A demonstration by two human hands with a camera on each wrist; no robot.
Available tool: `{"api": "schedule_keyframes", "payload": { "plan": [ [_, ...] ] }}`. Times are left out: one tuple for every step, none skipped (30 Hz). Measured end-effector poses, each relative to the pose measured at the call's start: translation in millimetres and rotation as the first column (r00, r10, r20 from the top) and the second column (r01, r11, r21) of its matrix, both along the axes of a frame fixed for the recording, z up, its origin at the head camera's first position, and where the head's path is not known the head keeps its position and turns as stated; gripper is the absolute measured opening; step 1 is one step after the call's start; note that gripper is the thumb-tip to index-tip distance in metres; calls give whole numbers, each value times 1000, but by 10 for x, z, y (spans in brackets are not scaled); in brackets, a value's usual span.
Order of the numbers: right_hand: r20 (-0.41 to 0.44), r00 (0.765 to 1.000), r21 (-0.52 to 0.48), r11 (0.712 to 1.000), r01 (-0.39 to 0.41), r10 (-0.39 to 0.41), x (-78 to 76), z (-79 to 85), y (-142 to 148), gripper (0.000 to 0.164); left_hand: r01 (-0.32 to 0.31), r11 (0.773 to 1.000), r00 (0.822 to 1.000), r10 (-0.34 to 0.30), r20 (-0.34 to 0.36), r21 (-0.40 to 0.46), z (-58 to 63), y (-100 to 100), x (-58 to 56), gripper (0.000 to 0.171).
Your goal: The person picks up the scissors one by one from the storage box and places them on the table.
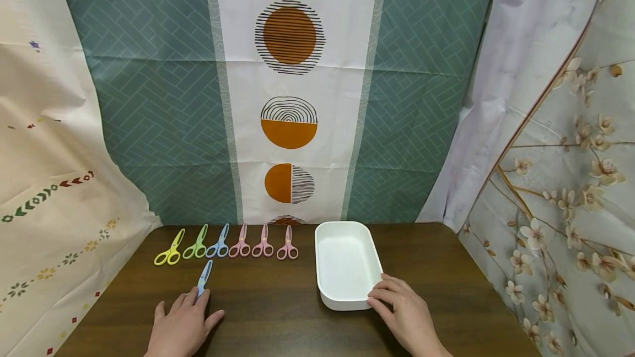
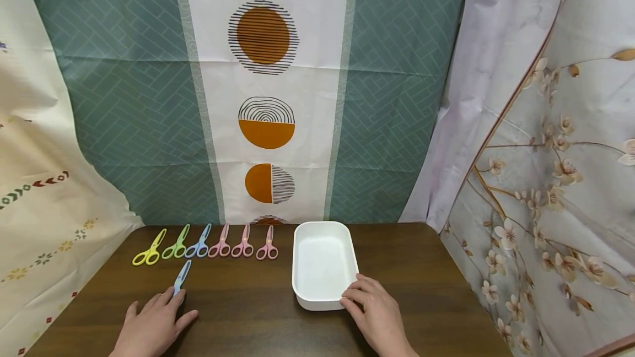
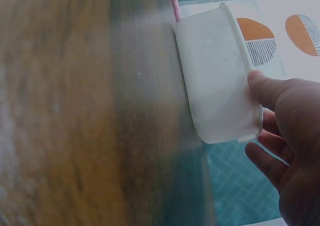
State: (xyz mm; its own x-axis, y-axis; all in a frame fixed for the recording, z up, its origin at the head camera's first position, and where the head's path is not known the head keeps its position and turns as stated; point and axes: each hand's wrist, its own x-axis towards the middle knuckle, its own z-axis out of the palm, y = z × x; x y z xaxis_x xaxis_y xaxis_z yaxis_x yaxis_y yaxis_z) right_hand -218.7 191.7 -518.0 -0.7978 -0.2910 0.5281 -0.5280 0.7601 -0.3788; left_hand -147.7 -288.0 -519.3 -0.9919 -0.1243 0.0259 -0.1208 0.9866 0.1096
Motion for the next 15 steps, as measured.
{"api": "schedule_keyframes", "payload": {
  "plan": [
    [2, 1000, 1, 1000, 1, -1, 0, -1, 1, 16, -6, 1000, 1000, 6, 5, 4, 2, -26, 3, 76],
    [2, 1000, 1, 1000, 2, -2, -1, -3, 1, 16, -12, 1000, 1000, 12, 8, 9, 5, -51, 7, 76],
    [4, 1000, 3, 1000, 2, -2, -1, -4, 2, 16, -17, 1000, 1000, 17, 11, 14, 7, -76, 12, 77],
    [5, 1000, 3, 1000, 3, -3, -2, -5, 2, 16, -21, 1000, 1000, 21, 14, 18, 9, -101, 16, 78],
    [5, 1000, 4, 1000, 3, -3, -2, -7, 3, 16, -25, 999, 1000, 24, 16, 22, 8, -124, 19, 78],
    [6, 1000, 5, 1000, 5, -5, -3, -8, 3, 16, -27, 999, 999, 27, 20, 27, 8, -150, 22, 79],
    [6, 1000, 5, 1000, 5, -5, -3, -10, 3, 16, -28, 999, 999, 27, 20, 28, 7, -172, 26, 80],
    [7, 1000, 5, 1000, 6, -6, -4, -9, 2, 16, -26, 999, 1000, 26, 17, 31, 6, -195, 30, 80],
    [10, 1000, 4, 1000, 7, -7, -4, -8, 1, 16, -25, 999, 1000, 24, 16, 32, 6, -218, 33, 80],
    [12, 1000, 3, 1000, 8, -8, -5, -7, 0, 16, -25, 999, 1000, 24, 20, 35, 4, -240, 32, 82],
    [14, 1000, 3, 1000, 9, -9, -6, -5, -2, 16, -27, 999, 999, 26, 26, 39, 3, -261, 33, 83],
    [16, 1000, 2, 1000, 10, -10, -6, -4, -3, 16, -29, 999, 999, 28, 32, 42, 0, -281, 33, 85],
    [16, 1000, 2, 1000, 10, -10, -7, -3, -4, 16, -32, 998, 999, 31, 38, 44, -3, -299, 33, 86],
    [16, 1000, 3, 1000, 12, -12, -7, -3, -4, 16, -36, 998, 999, 34, 42, 47, -7, -316, 33, 88],
    [15, 1000, 4, 1000, 11, -12, -7, -4, -3, 15, -39, 998, 998, 37, 46, 50, -11, -332, 35, 89]
  ]
}}
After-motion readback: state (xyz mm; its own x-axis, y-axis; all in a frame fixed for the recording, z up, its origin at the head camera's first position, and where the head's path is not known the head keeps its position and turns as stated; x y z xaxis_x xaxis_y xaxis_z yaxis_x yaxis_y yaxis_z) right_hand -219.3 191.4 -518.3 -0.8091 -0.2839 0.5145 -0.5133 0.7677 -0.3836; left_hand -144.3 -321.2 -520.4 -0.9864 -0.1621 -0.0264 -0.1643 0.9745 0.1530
